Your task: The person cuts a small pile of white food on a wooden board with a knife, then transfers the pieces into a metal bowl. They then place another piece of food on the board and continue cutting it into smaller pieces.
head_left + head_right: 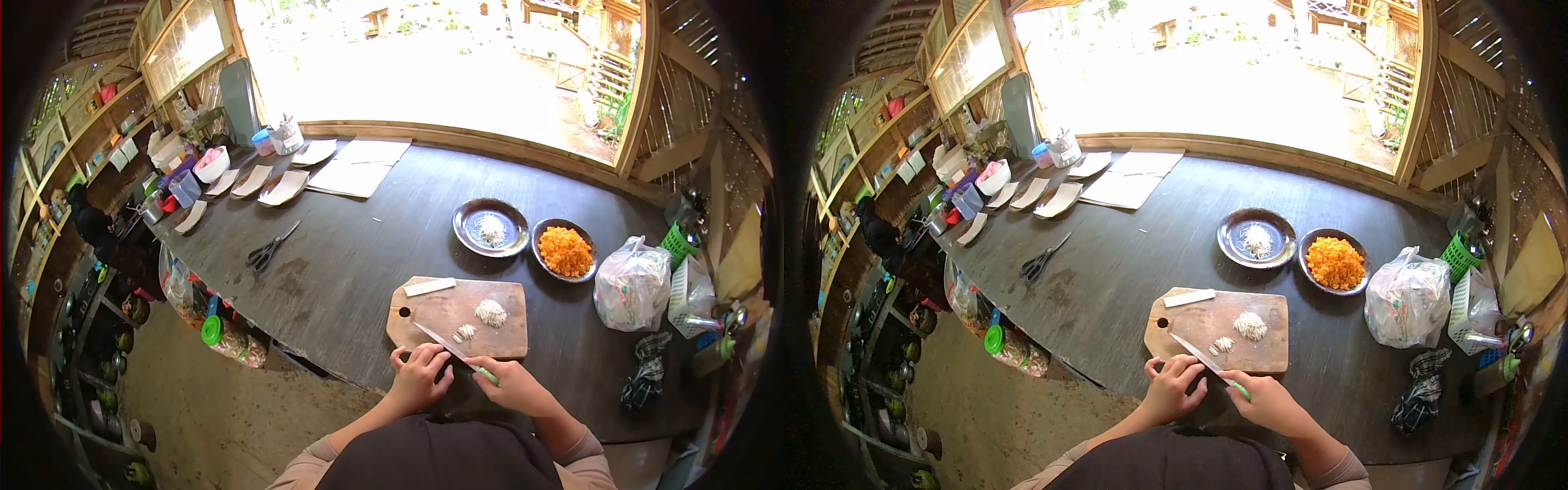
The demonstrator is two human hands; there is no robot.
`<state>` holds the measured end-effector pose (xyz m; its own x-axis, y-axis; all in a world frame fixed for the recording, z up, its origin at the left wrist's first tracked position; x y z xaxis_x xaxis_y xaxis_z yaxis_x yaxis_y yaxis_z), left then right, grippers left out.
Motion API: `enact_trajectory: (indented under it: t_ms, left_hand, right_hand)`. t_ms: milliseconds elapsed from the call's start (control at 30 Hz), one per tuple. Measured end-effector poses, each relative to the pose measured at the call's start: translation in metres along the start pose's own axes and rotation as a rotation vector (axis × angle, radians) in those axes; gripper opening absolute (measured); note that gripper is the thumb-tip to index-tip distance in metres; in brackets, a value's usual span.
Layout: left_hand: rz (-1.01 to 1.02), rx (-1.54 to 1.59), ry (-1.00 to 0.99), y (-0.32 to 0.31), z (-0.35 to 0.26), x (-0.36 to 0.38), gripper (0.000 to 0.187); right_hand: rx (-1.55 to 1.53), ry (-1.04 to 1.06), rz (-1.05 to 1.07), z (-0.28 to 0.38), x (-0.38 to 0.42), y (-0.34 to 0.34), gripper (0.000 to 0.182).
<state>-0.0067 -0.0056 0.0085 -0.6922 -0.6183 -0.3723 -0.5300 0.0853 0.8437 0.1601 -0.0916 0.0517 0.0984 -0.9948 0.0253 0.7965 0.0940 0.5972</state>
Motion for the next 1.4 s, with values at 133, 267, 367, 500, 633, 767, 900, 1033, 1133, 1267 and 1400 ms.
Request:
enact_trajectory:
  t_ms: [133, 267, 367, 500, 633, 767, 900, 1033, 1133, 1267, 1400]
  left_hand:
    - [0.002, 0.009, 0.005, 0.001, -0.001, 0.000, 0.027]
    - [0.002, 0.015, 0.002, 0.003, -0.002, -0.001, 0.028]
    - [0.011, 0.031, 0.005, 0.001, -0.001, -0.001, 0.029]
    - [0.006, 0.031, 0.001, 0.001, 0.000, -0.001, 0.029]
    - [0.007, 0.032, 0.005, 0.000, 0.001, -0.001, 0.029]
    - [-0.009, 0.018, -0.004, -0.002, 0.001, 0.000, 0.029]
    - [-0.003, 0.034, 0.003, 0.002, 0.000, -0.001, 0.030]
    - [-0.003, 0.050, 0.009, 0.001, 0.002, 0.000, 0.029]
    - [0.003, 0.050, 0.015, 0.001, 0.002, 0.000, 0.029]
    - [0.021, 0.068, 0.021, 0.002, 0.002, -0.001, 0.028]
    - [0.004, 0.070, 0.020, 0.001, 0.003, 0.000, 0.028]
  right_hand:
    - [0.054, -0.054, 0.005, 0.002, 0.000, 0.003, 0.031]
    - [0.125, -0.037, -0.070, -0.006, 0.000, 0.005, 0.030]
    - [0.171, -0.066, -0.129, -0.013, 0.001, 0.009, 0.029]
    - [0.184, -0.132, -0.216, -0.018, 0.001, 0.018, 0.030]
    - [0.234, -0.168, -0.241, -0.014, 0.002, 0.021, 0.029]
    - [0.121, -0.056, -0.140, -0.003, 0.004, 0.019, 0.028]
    - [0.159, -0.112, -0.183, -0.017, 0.003, 0.022, 0.028]
    - [0.172, -0.096, -0.255, -0.012, 0.006, 0.028, 0.028]
    - [0.088, -0.095, -0.050, -0.006, 0.006, 0.021, 0.027]
    - [0.083, -0.121, -0.107, -0.015, 0.004, 0.024, 0.027]
    - [0.141, -0.106, -0.220, -0.018, 0.004, 0.028, 0.028]
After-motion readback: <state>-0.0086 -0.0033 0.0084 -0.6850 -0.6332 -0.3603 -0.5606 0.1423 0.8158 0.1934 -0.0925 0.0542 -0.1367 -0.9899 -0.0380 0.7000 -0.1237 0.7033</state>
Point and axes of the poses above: each hand's wrist, its own x-axis away from the middle knuckle, its own y-axis out of the back of the hand, z = x × y, the point moved 4 cm from there along -x, towards the middle knuckle, and after that the axes turned 7 degrees about z, right-handed, at the moved point
